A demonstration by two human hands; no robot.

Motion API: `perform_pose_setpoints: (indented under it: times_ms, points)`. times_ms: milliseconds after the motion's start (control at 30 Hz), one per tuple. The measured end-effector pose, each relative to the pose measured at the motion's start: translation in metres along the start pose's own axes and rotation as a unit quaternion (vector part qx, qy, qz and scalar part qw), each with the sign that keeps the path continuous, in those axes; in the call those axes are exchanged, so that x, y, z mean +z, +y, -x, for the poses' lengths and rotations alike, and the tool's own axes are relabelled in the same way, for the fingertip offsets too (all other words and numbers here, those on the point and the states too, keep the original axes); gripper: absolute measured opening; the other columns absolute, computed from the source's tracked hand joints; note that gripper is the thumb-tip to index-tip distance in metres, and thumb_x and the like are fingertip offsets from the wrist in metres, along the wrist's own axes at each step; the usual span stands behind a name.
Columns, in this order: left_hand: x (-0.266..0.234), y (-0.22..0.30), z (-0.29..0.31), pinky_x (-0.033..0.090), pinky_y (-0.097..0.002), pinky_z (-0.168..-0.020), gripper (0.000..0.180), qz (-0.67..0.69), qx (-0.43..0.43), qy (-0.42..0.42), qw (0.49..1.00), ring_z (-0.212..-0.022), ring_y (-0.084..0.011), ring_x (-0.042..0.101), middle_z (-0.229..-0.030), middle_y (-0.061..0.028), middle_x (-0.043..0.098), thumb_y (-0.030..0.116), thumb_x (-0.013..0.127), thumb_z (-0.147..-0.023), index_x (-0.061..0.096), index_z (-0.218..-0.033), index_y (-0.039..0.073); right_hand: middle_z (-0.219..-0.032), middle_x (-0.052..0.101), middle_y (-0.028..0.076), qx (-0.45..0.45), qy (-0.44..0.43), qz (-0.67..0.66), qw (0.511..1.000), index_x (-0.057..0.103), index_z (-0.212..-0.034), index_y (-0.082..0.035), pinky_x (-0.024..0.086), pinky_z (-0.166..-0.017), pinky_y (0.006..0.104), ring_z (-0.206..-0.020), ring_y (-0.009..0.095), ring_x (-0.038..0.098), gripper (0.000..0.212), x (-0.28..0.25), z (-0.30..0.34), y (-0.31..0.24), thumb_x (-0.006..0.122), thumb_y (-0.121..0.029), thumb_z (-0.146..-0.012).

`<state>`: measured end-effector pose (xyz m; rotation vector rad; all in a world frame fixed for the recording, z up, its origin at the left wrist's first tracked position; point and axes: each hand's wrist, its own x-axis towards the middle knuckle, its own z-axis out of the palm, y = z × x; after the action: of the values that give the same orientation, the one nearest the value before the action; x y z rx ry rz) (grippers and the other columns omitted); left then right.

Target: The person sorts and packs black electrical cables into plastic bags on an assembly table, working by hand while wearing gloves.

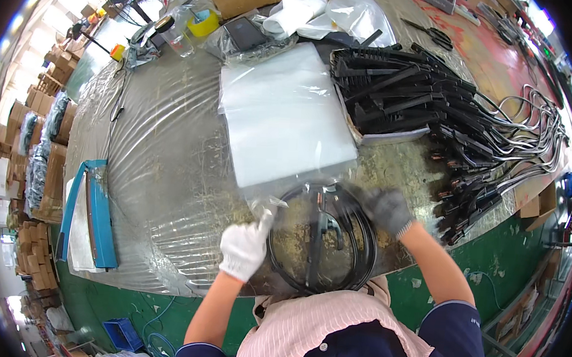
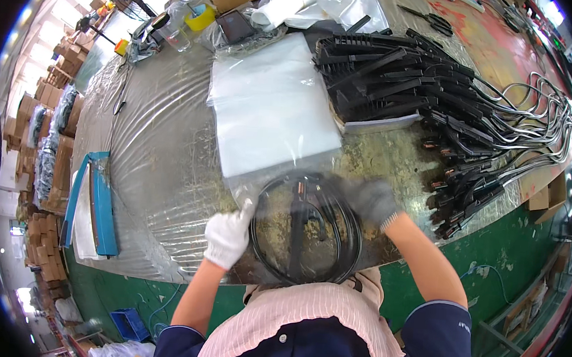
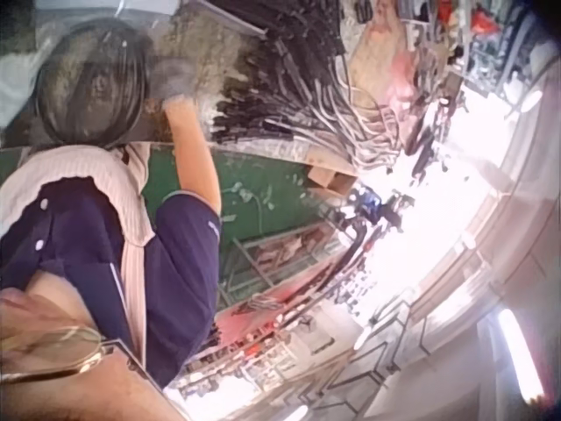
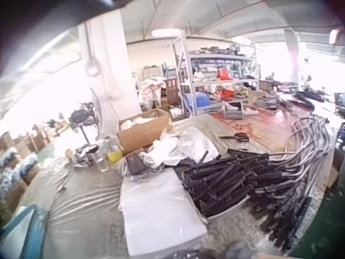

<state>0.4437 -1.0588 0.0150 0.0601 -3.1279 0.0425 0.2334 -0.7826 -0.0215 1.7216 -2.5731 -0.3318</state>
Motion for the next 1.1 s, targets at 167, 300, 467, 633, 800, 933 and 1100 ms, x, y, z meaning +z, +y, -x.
perform_pose_setpoints:
  times_ms: [167,300,467,633,800,933,1100]
  points:
    - [-0.014,0.054,0.057,0.043,-0.0406,-0.05,0.051,0.095,0.068,-0.038,0.992,-0.054,-0.0221,0.058,-0.062,-0.0041,0.058,0.014,0.057,-0.076,0.055,-0.127,0.011,-0.071,0.055,0.008,0.01,0.082,-0.123,0.989,0.044,-0.141,-0.012,0.046,-0.05,0.0329,-0.056,0.019,0.055,0.059,-0.016,0.082,-0.022,0.053,-0.016,-0.083]
    - [-0.019,0.053,0.038,0.043,-0.0403,-0.049,0.051,0.092,0.016,-0.051,0.994,-0.055,-0.0244,0.06,-0.061,-0.0053,0.058,0.016,0.058,-0.077,0.053,-0.127,0.006,-0.078,0.06,0.009,0.021,0.168,-0.096,0.981,0.054,-0.129,-0.01,0.049,-0.055,0.0353,-0.064,0.023,0.06,0.047,-0.024,0.068,-0.016,0.055,-0.025,-0.084]
    - [-0.017,0.044,0.028,0.045,-0.0429,-0.054,0.056,0.069,-0.035,-0.045,0.996,-0.059,-0.0271,0.061,-0.064,-0.0071,0.061,0.02,0.062,-0.076,0.05,-0.129,0.007,-0.092,0.063,0.009,-0.004,0.293,0.288,0.912,0.059,-0.122,-0.019,0.05,-0.081,0.0355,-0.081,0.025,0.063,0.032,-0.068,0.0,0.092,0.051,-0.028,-0.092]
    - [-0.027,0.051,0.032,0.045,-0.0408,-0.061,0.052,0.029,0.006,0.121,0.992,-0.071,-0.0246,0.06,-0.081,-0.0054,0.062,0.01,0.064,-0.07,0.06,-0.122,0.013,-0.11,0.062,0.003,0.18,0.135,0.082,0.971,0.064,-0.114,-0.021,0.046,-0.088,0.0386,-0.107,0.021,0.058,0.029,-0.096,-0.054,0.161,0.05,-0.021,-0.089]
    - [-0.042,0.059,0.017,0.047,-0.0401,-0.072,0.047,0.005,0.031,0.286,0.958,-0.086,-0.0239,0.059,-0.094,-0.0033,0.059,0.007,0.066,-0.069,0.062,-0.115,0.016,-0.099,0.065,0.005,0.018,0.069,0.187,0.98,0.067,-0.098,-0.015,0.049,-0.079,0.039,-0.094,0.024,0.063,0.019,-0.129,-0.053,0.18,0.053,-0.02,-0.086]
    - [-0.046,0.055,-0.013,0.048,-0.0396,-0.074,0.044,0.017,0.013,0.244,0.97,-0.092,-0.0234,0.059,-0.099,-0.0041,0.058,0.007,0.066,-0.072,0.062,-0.115,0.017,-0.089,0.065,0.011,0.201,-0.074,-0.339,0.916,0.064,-0.111,-0.003,0.049,-0.082,0.0372,-0.089,0.023,0.063,0.033,-0.166,-0.024,0.189,0.067,-0.025,-0.086]
    - [-0.048,0.05,-0.041,0.049,-0.035,-0.066,0.047,-0.019,0.02,0.287,0.958,-0.083,-0.02,0.059,-0.091,-0.0019,0.057,0.013,0.058,-0.076,0.057,-0.122,0.017,-0.083,0.065,0.001,0.162,-0.03,-0.628,0.761,0.065,-0.115,-0.007,0.046,-0.05,0.022,-0.062,0.002,0.055,0.03,-0.165,0.036,0.082,0.071,-0.016,-0.086]
